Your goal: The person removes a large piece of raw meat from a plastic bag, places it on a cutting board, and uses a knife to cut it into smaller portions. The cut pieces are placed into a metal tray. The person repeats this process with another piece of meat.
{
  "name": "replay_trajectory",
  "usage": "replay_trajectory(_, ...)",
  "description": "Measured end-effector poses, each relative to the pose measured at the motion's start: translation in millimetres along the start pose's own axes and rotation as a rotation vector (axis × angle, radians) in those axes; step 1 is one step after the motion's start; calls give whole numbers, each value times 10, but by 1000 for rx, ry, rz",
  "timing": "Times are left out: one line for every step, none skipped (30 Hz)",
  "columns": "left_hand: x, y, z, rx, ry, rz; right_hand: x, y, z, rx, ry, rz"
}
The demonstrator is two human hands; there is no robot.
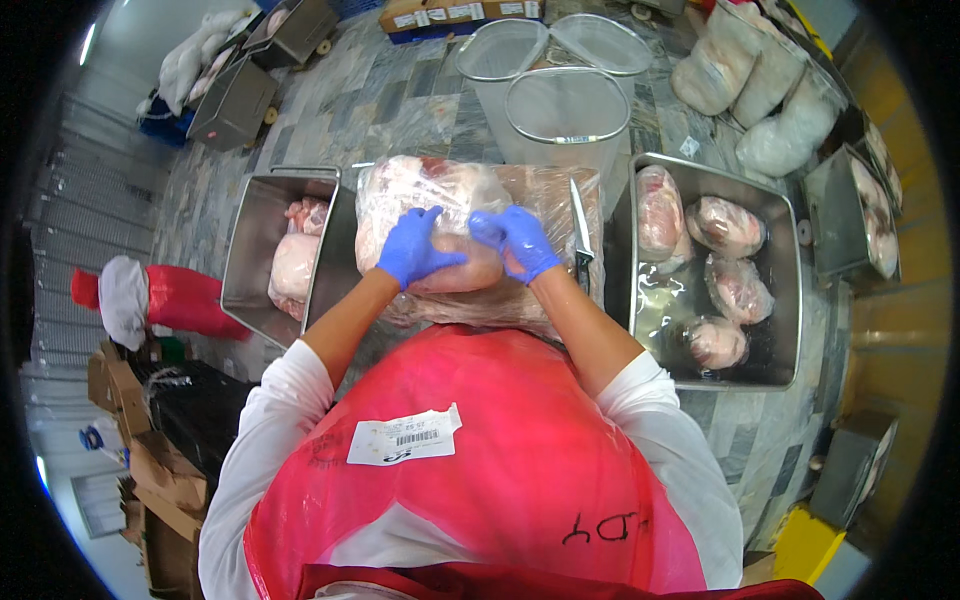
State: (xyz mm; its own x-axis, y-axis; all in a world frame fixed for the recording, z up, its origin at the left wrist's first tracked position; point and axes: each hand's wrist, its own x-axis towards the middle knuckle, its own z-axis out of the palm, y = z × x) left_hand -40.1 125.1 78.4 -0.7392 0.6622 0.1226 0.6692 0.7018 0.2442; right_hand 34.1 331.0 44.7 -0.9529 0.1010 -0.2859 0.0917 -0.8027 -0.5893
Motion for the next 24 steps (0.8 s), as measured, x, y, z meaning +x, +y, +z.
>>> replay_trajectory(-6,180,-111,-33,-14,-5,-23,19,-12,-29,-36,16)
replay_trajectory(-28,320,-168,-12,-34,27,-69,64,-32,-59,-72,35)
replay_trajectory(-24,404,-114,-45,-33,8,-87,97,-58,-94,-111,49)
replay_trajectory(-57,468,-12,-80,-36,-21,-115,132,-88,-202,-157,89)
replay_trajectory(-99,474,85,-114,-39,-52,-147,150,-132,-303,-174,63)
replay_trajectory(-189,394,248,-158,-4,-43,-241,116,-88,-407,-193,48)
replay_trajectory(-252,345,330,-192,-46,-52,-300,86,-83,-513,-210,27)
replay_trajectory(-327,274,396,-225,-88,-65,-297,143,-194,-657,-123,-62)
replay_trajectory(-374,258,421,-259,-128,-78,-262,235,-381,-801,-35,-151)
replay_trajectory(-356,342,312,-253,-92,-101,-202,329,-545,-942,58,-244)
replay_trajectory(-357,364,217,-306,-128,-130,-149,447,-617,-1114,212,-423)
replay_trajectory(-350,361,140,-360,-162,-157,-95,558,-677,-1279,373,-605)
replay_trajectory(-361,358,97,-419,-195,-185,-59,603,-732,-1356,409,-589)
replay_trajectory(-392,357,64,-425,-203,-190,-13,645,-783,-1432,444,-572)
replay_trajectory(-429,350,34,-432,-212,-195,69,624,-842,-1411,349,-354)
replay_trajectory(-455,335,3,-438,-218,-196,163,591,-902,-1378,253,-144)
replay_trajectory(-505,274,-6,-465,-239,-208,240,569,-959,-1449,276,-177)
replay_trajectory(-556,177,-1,-494,-259,-216,330,543,-1029,-1519,303,-214)
replay_trajectory(-587,118,-29,-522,-278,-225,385,478,-996,-1590,329,-251)
replay_trajectory(-607,74,-42,-479,-279,-226,437,376,-989,-1540,382,-328)
replay_trajectory(-660,48,-68,-439,-275,-241,395,146,-814,-1492,420,-401)
replay_trajectory(-683,41,-95,-399,-270,-248,371,-41,-686,-1442,463,-477)
replay_trajectory(-640,34,-112,-375,-283,-254,399,-150,-657,-1403,382,-520)
replay_trajectory(-595,35,-147,-350,-296,-265,427,-224,-625,-1360,297,-561)
